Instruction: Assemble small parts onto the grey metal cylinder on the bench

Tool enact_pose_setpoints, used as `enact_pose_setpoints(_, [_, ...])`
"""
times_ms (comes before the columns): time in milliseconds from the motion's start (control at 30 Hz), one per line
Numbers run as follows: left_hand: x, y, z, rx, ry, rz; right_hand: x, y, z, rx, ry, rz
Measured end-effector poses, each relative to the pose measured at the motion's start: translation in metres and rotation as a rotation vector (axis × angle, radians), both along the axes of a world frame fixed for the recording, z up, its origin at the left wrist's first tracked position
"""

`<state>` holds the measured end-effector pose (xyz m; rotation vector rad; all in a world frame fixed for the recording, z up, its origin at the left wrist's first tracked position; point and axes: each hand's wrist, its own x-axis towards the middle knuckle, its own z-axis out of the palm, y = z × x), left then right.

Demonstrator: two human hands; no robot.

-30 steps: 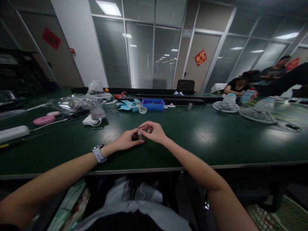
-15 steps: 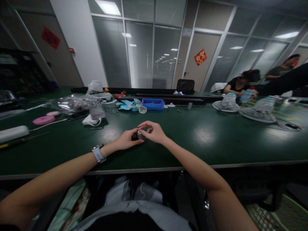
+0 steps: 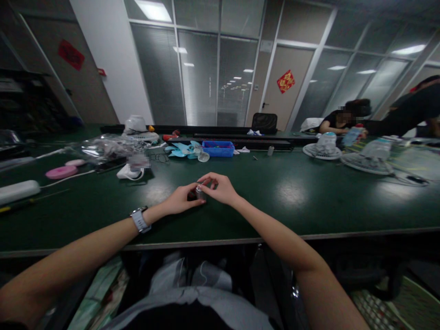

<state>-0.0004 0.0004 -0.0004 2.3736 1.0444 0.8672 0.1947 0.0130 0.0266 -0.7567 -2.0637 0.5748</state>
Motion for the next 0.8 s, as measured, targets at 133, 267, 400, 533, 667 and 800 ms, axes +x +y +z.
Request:
enact_pose_setpoints(133, [0.0, 0.001, -0.001, -0.005, -0.004, 0.006, 0.0, -0.001, 0.0, 0.014, -0.006, 0.0])
enact_pose_setpoints(267, [0.0, 0.001, -0.002, 0.003, -0.001, 0.009, 0.0, -0.001, -0.001, 0.013, -0.018, 0.027])
enact_pose_setpoints(400, [0.0, 0.001, -0.001, 0.011, 0.001, 0.001, -0.002, -0.001, -0.001, 0.015, -0.005, 0.021])
enact_pose_setpoints(533, [0.0, 0.0, 0.001, 0.009, 0.026, 0.022, -0.004, 0.0, 0.0, 0.04, 0.06, -0.009])
enact_pose_setpoints(667, [0.0, -0.001, 0.002, 0.001, 0.024, 0.018, 0.001, 0.007, 0.002, 0.04, 0.156, -0.099])
enact_pose_setpoints(800, [0.0, -0.001, 0.001, -0.014, 0.008, 0.013, 0.016, 0.022, -0.003, -0.053, 0.066, -0.129])
